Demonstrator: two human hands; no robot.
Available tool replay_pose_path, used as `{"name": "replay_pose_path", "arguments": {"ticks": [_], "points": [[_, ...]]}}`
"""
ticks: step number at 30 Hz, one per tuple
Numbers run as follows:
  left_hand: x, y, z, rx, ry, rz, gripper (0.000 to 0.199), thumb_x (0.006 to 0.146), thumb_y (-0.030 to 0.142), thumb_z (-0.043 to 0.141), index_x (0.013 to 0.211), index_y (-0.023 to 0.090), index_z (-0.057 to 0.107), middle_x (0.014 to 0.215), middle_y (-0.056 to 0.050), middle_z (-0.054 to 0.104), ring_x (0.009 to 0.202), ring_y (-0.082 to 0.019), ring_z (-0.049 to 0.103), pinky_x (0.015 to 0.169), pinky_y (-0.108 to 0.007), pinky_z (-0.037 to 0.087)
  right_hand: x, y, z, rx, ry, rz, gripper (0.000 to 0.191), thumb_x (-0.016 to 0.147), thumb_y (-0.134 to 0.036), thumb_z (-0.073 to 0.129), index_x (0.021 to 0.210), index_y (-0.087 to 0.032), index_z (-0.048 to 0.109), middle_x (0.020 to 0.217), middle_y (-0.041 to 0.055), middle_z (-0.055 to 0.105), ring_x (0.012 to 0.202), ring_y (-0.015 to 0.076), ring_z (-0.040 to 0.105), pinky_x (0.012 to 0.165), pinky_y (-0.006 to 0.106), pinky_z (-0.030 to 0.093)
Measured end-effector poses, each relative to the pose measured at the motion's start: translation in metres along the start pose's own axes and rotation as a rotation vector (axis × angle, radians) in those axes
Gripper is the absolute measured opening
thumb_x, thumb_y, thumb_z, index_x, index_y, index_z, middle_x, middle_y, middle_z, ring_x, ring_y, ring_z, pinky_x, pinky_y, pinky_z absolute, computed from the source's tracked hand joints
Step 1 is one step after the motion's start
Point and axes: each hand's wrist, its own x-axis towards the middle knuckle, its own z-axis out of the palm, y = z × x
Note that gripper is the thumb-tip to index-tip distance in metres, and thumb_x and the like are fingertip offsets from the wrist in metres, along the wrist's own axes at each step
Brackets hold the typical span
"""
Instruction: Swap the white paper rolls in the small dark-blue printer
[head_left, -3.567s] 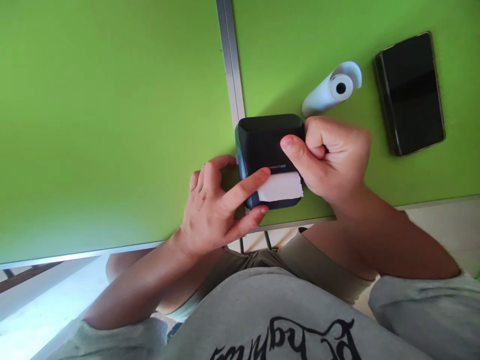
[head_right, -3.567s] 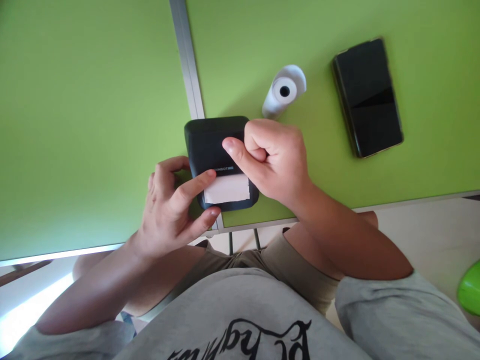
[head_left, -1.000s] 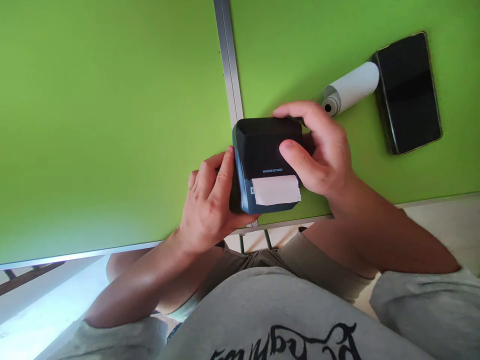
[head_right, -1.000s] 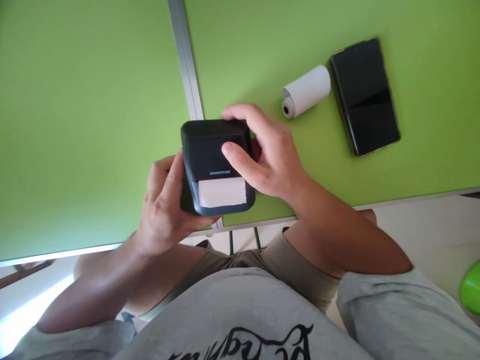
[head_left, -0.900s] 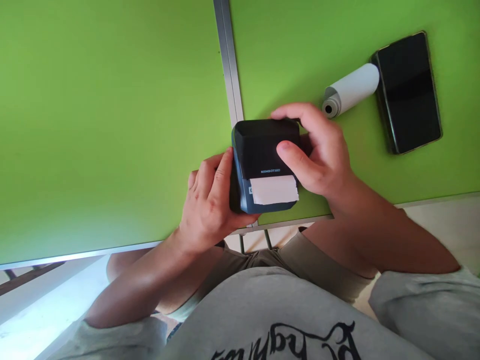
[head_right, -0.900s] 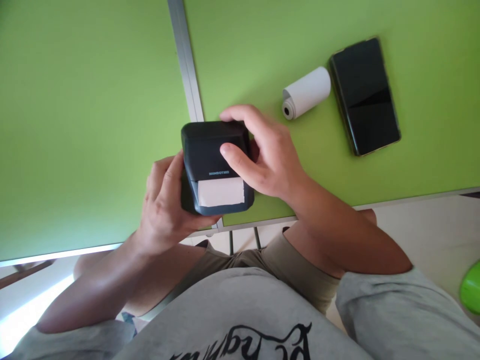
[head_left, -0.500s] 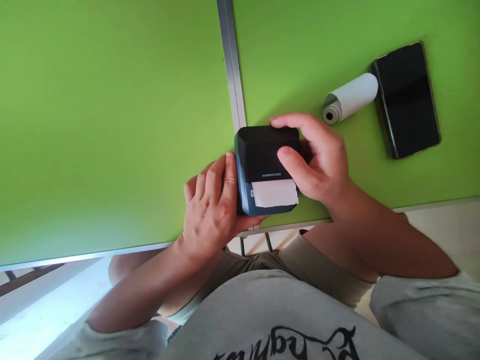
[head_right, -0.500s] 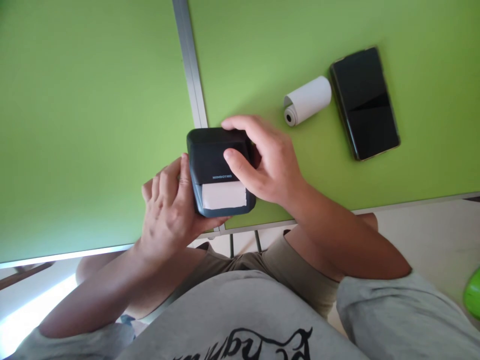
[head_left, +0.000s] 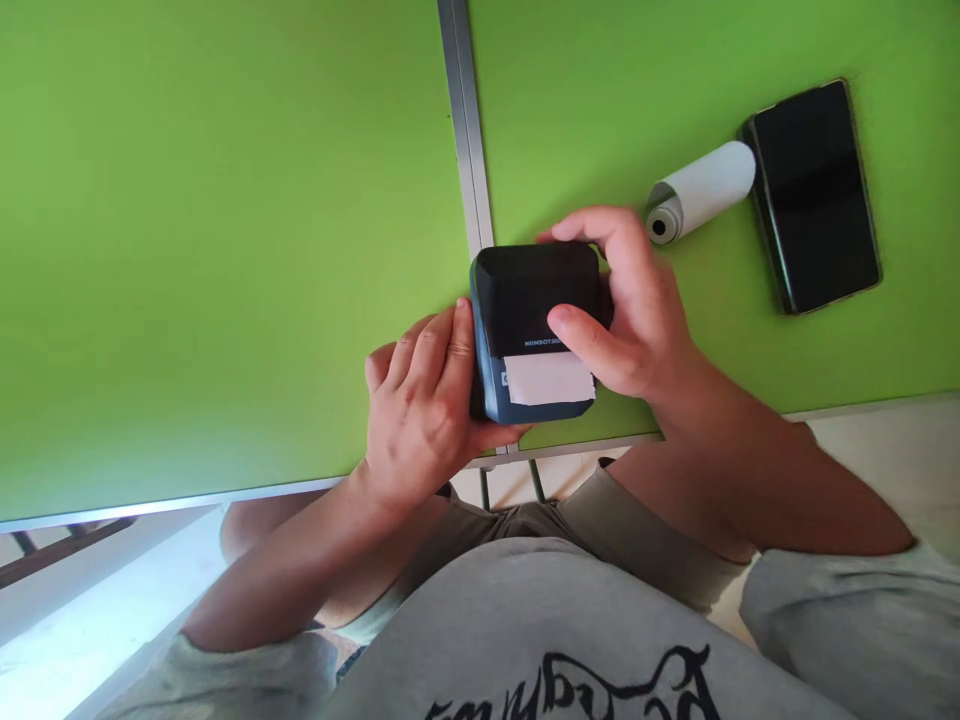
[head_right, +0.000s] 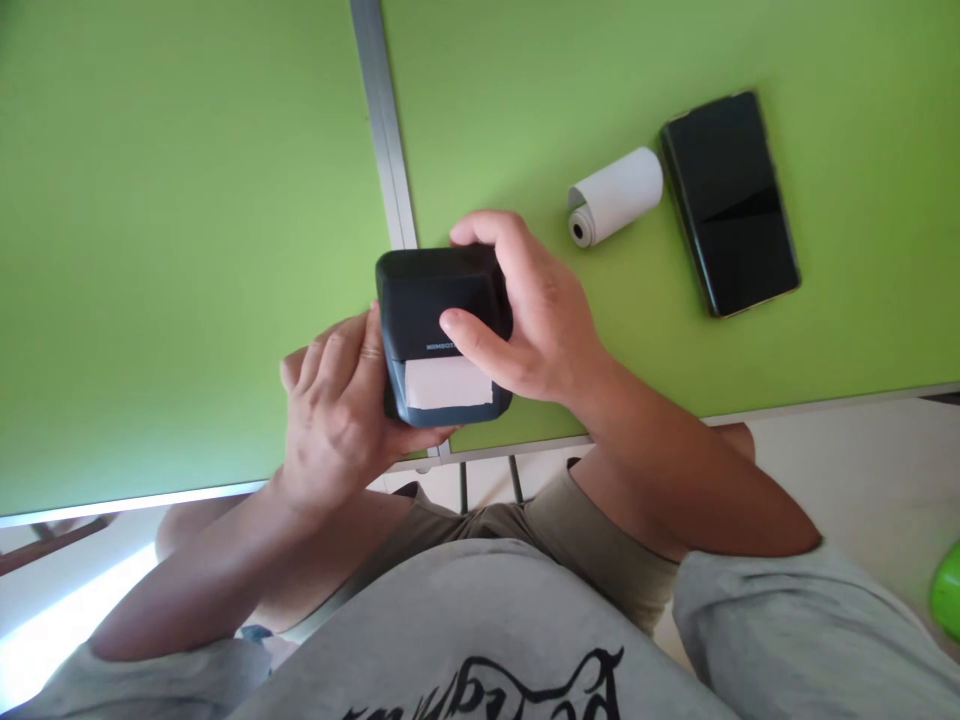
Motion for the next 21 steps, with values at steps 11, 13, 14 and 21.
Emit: {"name": "replay_pose_path", "arguments": {"ticks": [11,13,14,21], "points": [[-0.002,0.002,-0.004,-0.010,0.004,-0.021,0.093,0.093,0.072,0.058,0.162,0.017,0.030,0.136,-0.019,0.068,0.113,-0.032,0.069,0.093,-0.044,0.045,0.002,-0.001,-0.003,0.047,-0.013,0.115,0.041,0.092,-0.058,0.055,0.120,-0.029,0.050,0.127,0.0080,0.068,0.117,0.0274,0.066,0.097,0.048,0.060],[-0.002,-0.001,-0.005,-0.033,0.011,-0.018,0.091,0.092,0.071,0.060,0.162,0.019,0.032,0.137,-0.018,0.068,0.113,-0.032,0.070,0.093,-0.044,0.045,0.002,0.001,-0.003,0.041,-0.031,0.088,0.045,0.091,-0.061,0.055,0.122,-0.029,0.049,0.128,0.0085,0.067,0.118,0.0276,0.065,0.100,0.049,0.059],[-0.001,-0.001,-0.005,-0.043,0.017,-0.016,0.090,0.092,0.071,0.061,0.161,0.019,0.034,0.137,-0.018,0.068,0.113,-0.032,0.070,0.092,-0.044,0.045,0.002,0.003,-0.003,0.027,-0.040,0.071,0.047,0.091,-0.062,0.055,0.123,-0.029,0.048,0.128,0.0088,0.066,0.119,0.0278,0.065,0.102,0.050,0.058],[-0.001,0.001,-0.001,-0.047,0.047,-0.017,0.089,0.088,0.070,0.066,0.157,0.018,0.042,0.136,-0.019,0.068,0.108,-0.032,0.071,0.091,-0.043,0.042,0.003,0.006,-0.009,-0.041,-0.116,-0.079,0.064,0.080,-0.059,0.068,0.130,-0.027,0.046,0.132,0.0113,0.062,0.120,0.0310,0.062,0.104,0.054,0.057]]}}
